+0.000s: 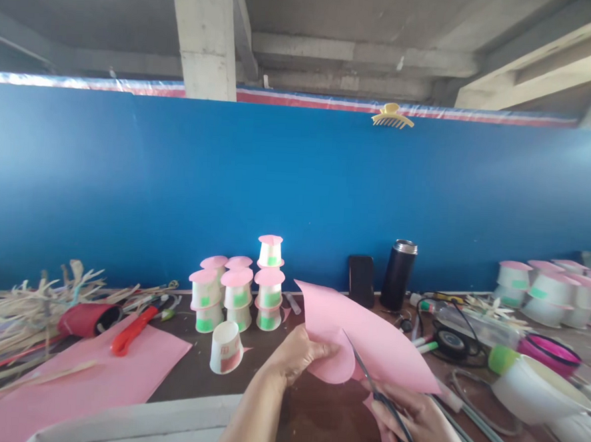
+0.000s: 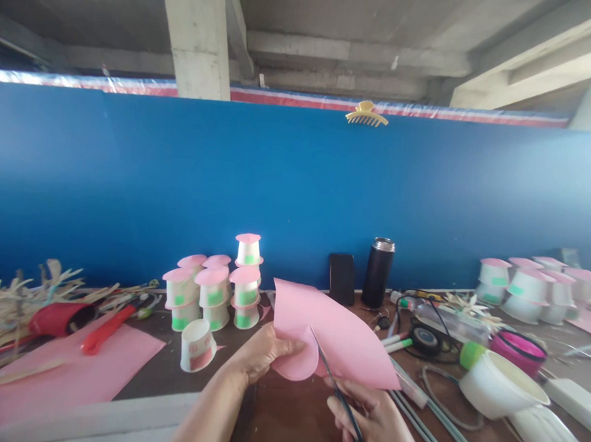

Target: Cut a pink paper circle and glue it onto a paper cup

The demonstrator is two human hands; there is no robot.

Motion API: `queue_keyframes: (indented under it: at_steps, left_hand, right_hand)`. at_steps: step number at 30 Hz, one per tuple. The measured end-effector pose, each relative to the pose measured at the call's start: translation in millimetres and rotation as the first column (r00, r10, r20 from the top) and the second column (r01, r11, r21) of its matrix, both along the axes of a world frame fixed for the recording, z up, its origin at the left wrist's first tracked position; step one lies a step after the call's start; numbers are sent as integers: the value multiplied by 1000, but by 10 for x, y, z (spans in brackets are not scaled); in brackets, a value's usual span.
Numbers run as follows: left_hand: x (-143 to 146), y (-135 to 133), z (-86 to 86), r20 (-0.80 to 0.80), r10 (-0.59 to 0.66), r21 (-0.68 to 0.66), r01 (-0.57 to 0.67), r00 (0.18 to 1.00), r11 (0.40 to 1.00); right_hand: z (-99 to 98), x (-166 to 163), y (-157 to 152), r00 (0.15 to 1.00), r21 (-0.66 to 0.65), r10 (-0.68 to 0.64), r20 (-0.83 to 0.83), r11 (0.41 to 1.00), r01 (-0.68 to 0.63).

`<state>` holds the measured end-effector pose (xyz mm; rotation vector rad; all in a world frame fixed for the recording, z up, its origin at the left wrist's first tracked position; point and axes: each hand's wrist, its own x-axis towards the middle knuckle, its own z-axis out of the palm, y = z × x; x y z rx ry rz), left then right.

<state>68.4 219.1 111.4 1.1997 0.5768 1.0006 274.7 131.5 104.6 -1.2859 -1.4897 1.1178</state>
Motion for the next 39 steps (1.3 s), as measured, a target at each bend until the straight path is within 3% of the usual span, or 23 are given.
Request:
queue_keyframes:
  at_steps: [12, 18, 31, 39]
  left_hand:
    - [-29, -13, 47, -6, -36, -14, 36, 999, 999]
    - [-49, -36, 77, -2, -58, -33, 58, 998, 998]
    - [-81, -29, 72, -48, -61, -26, 60, 997, 998]
    - [-95, -50, 120, -20, -74, -30, 73, 997, 997]
  right_hand:
    - [-22, 52, 24, 997, -7, 74, 22, 997, -74]
    - [-30, 10, 9, 999, -42, -20, -47, 999, 18]
    - [6, -33, -15, 996, -69, -33, -83, 997, 27]
    - [-84, -7, 3, 996, -60, -29, -83, 998, 24]
